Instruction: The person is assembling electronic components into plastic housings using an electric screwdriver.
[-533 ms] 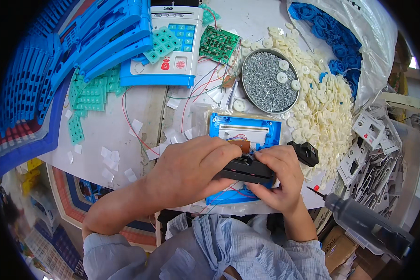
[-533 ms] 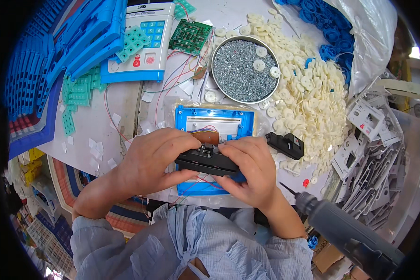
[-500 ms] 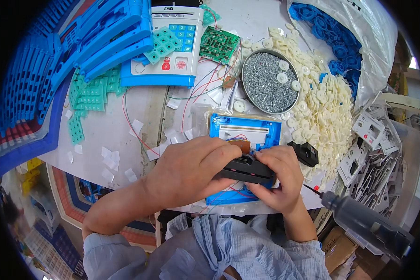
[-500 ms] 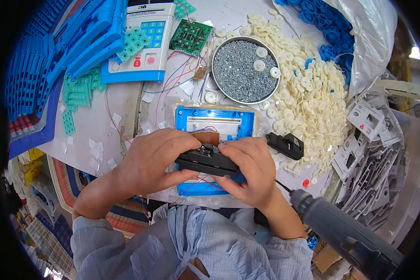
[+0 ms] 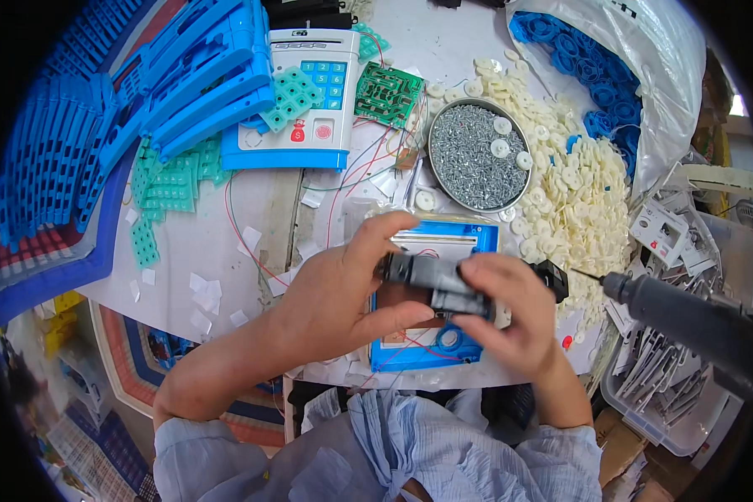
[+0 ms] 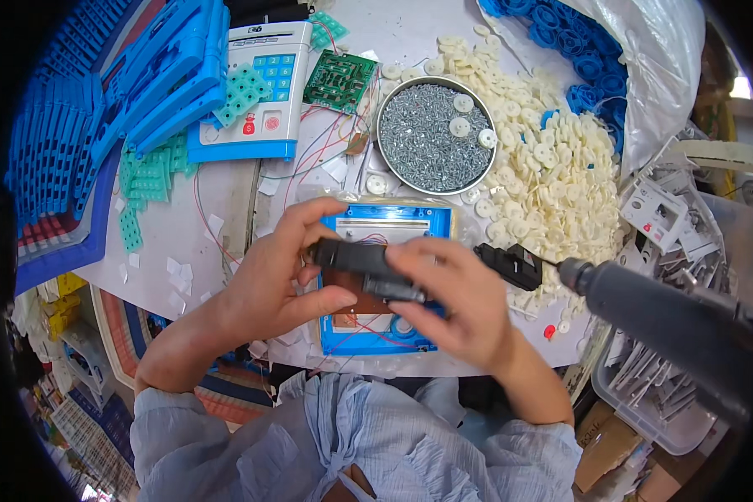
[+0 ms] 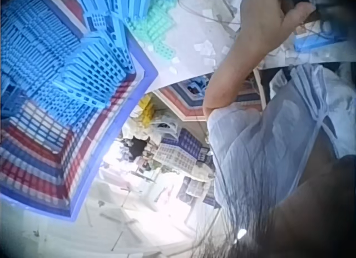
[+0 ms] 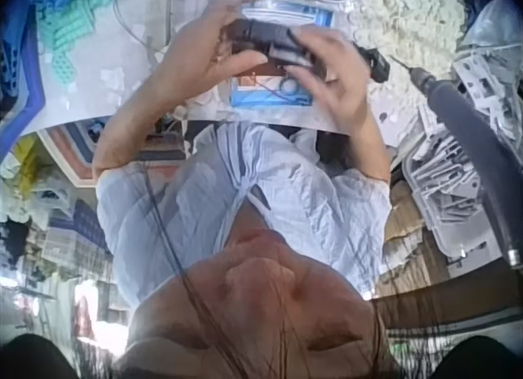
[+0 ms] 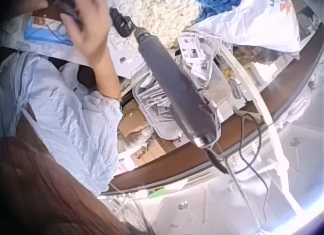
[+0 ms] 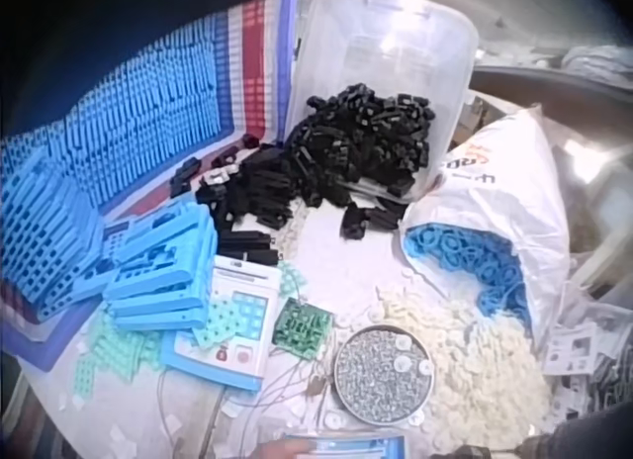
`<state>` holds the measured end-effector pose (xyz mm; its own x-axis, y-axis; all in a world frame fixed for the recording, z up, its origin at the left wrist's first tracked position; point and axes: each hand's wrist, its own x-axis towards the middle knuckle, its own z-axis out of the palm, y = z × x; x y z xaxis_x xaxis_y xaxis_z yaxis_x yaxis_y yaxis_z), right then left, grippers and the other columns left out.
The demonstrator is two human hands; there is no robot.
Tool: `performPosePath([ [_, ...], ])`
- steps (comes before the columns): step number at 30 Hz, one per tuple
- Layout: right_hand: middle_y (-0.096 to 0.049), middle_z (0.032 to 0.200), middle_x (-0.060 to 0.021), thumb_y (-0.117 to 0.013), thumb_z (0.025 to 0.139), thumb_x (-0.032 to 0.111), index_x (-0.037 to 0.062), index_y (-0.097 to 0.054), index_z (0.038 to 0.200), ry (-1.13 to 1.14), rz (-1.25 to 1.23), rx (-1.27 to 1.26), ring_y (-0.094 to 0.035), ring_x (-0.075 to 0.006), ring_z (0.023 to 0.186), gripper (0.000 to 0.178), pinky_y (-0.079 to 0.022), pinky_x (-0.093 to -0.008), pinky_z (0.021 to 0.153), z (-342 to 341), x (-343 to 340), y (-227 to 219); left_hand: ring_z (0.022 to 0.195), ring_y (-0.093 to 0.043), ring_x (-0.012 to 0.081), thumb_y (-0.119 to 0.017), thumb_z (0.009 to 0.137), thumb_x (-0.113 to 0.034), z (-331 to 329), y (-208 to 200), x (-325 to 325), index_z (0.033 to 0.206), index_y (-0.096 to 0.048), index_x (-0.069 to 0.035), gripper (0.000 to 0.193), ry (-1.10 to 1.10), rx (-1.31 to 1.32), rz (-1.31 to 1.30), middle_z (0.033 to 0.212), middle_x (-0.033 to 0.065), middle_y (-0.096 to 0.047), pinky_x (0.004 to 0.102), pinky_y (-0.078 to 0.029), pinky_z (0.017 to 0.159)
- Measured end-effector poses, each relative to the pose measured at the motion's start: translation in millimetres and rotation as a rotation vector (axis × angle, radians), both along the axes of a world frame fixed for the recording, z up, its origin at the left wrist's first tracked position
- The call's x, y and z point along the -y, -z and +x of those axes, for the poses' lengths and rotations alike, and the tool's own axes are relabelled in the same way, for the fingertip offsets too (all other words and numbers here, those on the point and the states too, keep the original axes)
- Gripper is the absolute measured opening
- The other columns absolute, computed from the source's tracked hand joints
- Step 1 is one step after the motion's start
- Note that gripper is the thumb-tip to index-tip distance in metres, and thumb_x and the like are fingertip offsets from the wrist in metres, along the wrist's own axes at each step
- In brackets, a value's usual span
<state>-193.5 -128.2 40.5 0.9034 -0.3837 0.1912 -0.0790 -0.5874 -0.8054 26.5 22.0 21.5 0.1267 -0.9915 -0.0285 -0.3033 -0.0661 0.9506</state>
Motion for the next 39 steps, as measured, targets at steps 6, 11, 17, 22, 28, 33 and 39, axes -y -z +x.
performPosePath([
  [6, -0.072, 0.104, -0.0048, -0.082, 0.087, 0.014, -0.0008, -0.067, 0.129, 0.153, 0.522, -0.235, -0.061, -0.0060, 0.079, 0.047, -0.050, -0.0214, 0.066, 10.6, 24.7, -11.2, 0.071, -0.047, 0.0064, -0.073, 0.091, -0.006, -8.3, 2.4, -10.3, 0.152, -0.034, 0.000, 0.073, -0.065, -0.134, 0.092, 0.124, 0.0105, -0.065, 0.0219, -0.042, 0.064],
  [11, -0.070, 0.086, -0.0041, -0.079, 0.091, 0.023, -0.0002, -0.068, 0.128, 0.116, 0.706, -0.457, -0.060, -0.0063, 0.070, 0.045, -0.049, -0.0232, 0.062, 27.3, 46.3, -26.2, 0.081, -0.058, 0.0149, -0.071, 0.090, -0.003, -15.6, 6.5, -19.3, 0.146, -0.048, 0.001, 0.061, -0.090, 0.038, 0.042, 0.127, 0.0141, -0.063, 0.0257, -0.048, 0.069],
  [17, -0.065, 0.075, -0.0074, -0.080, 0.087, 0.035, 0.0074, -0.072, 0.115, -0.083, -0.300, -0.358, -0.066, -0.0242, 0.065, 0.040, -0.054, -0.0354, 0.062, 27.2, 51.7, -14.6, 0.096, -0.065, 0.0304, -0.072, 0.087, -0.004, -26.1, 10.3, -12.9, 0.141, -0.055, 0.002, 0.057, -0.126, 0.383, -0.126, 0.124, 0.0181, -0.062, 0.0348, -0.054, 0.076],
  [22, -0.064, 0.095, -0.0084, -0.083, 0.076, 0.022, 0.0097, -0.067, 0.114, -0.082, -0.431, -0.198, -0.065, -0.0301, 0.088, 0.043, -0.055, -0.0388, 0.072, 23.3, 35.7, -12.7, 0.105, -0.065, 0.0372, -0.072, 0.085, -0.005, -27.8, 13.4, -12.7, 0.143, -0.050, 0.003, 0.062, -0.108, 0.442, -0.145, 0.121, 0.0201, -0.061, 0.0419, -0.055, 0.087],
  [28, -0.063, 0.098, -0.0080, -0.080, 0.075, 0.010, 0.0086, -0.067, 0.108, -0.051, -0.426, -0.178, -0.064, -0.0298, 0.091, 0.035, -0.055, -0.0393, 0.074, 27.3, 33.1, -20.8, 0.069, -0.051, 0.0196, -0.073, 0.084, -0.002, -27.9, 17.8, -13.1, 0.146, -0.048, 0.000, 0.066, -0.148, 0.372, -0.157, 0.118, 0.0142, -0.063, 0.0320, -0.046, 0.062],
  [33, -0.063, 0.096, -0.0072, -0.079, 0.075, 0.008, 0.0084, -0.069, 0.104, -0.082, -0.447, -0.143, -0.064, -0.0290, 0.089, 0.030, -0.054, -0.0388, 0.074, 32.1, 37.1, -18.4, 0.070, -0.055, 0.0190, -0.074, 0.084, -0.001, -28.3, 15.3, -12.0, 0.147, -0.048, 0.000, 0.068, -0.155, 0.371, -0.135, 0.116, 0.0135, -0.063, 0.0312, -0.047, 0.061],
  [39, -0.064, 0.096, -0.0064, -0.080, 0.073, 0.009, 0.0081, -0.072, 0.105, -0.018, -0.565, -0.073, -0.063, -0.0280, 0.088, 0.032, -0.055, -0.0373, 0.075, 31.9, 28.7, 2.0, 0.082, -0.063, 0.0250, -0.073, 0.086, -0.003, -29.9, 14.4, -13.9, 0.147, -0.052, -0.001, 0.065, -0.096, 0.478, -0.119, 0.115, 0.0151, -0.058, 0.0355, -0.054, 0.071],
])
